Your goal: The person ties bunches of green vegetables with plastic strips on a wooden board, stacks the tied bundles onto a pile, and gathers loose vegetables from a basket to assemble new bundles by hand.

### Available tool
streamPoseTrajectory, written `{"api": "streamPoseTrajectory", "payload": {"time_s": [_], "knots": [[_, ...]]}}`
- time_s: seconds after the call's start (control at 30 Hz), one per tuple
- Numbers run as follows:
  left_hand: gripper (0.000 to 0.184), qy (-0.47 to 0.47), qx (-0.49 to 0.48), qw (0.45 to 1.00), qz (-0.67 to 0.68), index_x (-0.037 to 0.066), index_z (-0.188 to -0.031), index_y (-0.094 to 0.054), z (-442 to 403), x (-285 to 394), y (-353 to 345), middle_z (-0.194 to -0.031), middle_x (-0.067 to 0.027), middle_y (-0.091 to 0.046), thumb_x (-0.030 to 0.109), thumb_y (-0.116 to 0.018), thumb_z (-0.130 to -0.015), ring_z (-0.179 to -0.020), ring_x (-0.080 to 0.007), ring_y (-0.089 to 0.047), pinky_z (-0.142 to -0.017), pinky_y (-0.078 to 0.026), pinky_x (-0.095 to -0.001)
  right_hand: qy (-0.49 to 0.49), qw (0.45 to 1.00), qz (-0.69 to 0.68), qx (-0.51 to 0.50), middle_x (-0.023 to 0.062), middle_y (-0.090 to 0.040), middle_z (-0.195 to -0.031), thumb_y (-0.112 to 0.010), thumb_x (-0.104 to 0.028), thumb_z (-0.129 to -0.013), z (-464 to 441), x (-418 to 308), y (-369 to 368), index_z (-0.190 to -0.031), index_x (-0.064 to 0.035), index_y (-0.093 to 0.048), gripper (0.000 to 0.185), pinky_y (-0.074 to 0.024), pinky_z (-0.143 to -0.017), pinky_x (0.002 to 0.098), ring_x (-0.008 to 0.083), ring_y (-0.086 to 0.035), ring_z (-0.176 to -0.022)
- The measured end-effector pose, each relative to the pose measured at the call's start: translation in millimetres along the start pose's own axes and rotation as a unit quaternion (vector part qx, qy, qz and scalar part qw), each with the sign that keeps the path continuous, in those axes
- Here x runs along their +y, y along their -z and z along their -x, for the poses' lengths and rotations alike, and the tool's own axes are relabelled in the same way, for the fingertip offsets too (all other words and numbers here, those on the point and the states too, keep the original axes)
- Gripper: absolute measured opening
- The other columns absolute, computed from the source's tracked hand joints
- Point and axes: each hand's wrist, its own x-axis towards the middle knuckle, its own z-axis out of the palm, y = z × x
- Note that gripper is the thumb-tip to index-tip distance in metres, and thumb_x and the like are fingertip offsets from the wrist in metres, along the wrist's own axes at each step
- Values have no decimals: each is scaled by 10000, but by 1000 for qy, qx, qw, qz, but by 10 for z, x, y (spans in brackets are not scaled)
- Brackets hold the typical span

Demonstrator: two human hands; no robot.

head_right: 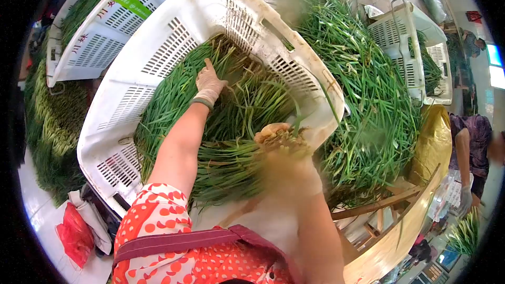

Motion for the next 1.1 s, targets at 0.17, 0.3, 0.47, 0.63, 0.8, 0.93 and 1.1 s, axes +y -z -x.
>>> {"api": "streamPoseTrajectory", "payload": {"time_s": [0.17,0.3,0.47,0.63,0.8,0.93,1.1], "knots": [[742,19,-66,997,43,126,-1351,-349,-104,-7,-79,-1262,-121,-464,282,-719,-727,-1170,-294,-439,-961,-390,-394,-14,980,-197,-29,33,-519,-1063,-754,-128,-677,-88,-6,45,-1127,-90,-450,544,-326,-1032,472,248,-516,-1051],[502,-44,63,997,-3,150,-1211,-493,49,-9,-121,-1204,-128,-509,156,-668,-741,-1134,-300,-468,-909,-425,-402,-9,997,-74,-7,40,-511,-1076,-753,-182,-664,-97,52,132,-1113,-69,-459,548,-366,-995,437,251,-513,-1057],[401,-114,85,970,198,131,-1128,-500,193,-61,-147,-1039,-150,-588,94,-626,-750,-1015,-325,-541,-848,-436,-419,-56,995,-79,4,58,-523,-1064,-757,-220,-644,-107,-92,48,-1118,-61,-465,580,-392,-962,419,255,-515,-1055],[667,-224,96,841,483,218,-1317,-412,668,-250,106,-978,-88,-552,-55,-570,-729,-887,-219,-545,-800,-435,-305,-40,995,-89,-20,45,-581,-1021,-700,-148,-711,-147,-143,14,-1283,-42,-393,658,-408,-902,322,168,-534,-987],[782,-360,-89,790,488,176,-1382,-347,1573,-364,625,-963,-69,-485,-103,-532,-676,-892,-194,-477,-840,-400,-287,-8,993,-106,-55,37,-602,-1013,-675,-2,-733,-245,-60,-30,-1373,-24,-292,747,-381,-894,244,105,-539,-947],[711,-492,-4,819,296,93,-1309,-419,2089,-424,660,-1053,-158,-460,-50,-547,-625,-992,-332,-452,-919,-368,-369,-79,984,-103,-122,46,-586,-1043,-671,97,-694,-148,-270,-415,-1361,-40,-310,770,-417,-909,286,146,-535,-1014],[459,-361,-106,810,450,49,-1204,-470,2346,-435,744,-1123,-114,-474,91,-520,-750,-1046,-257,-466,-943,-376,-342,-35,993,-16,-109,48,-471,-1273,-816,-16,-585,21,-62,-612,-1341,-38,-331,899,-352,-993,299,148,-446,-1152]]}}
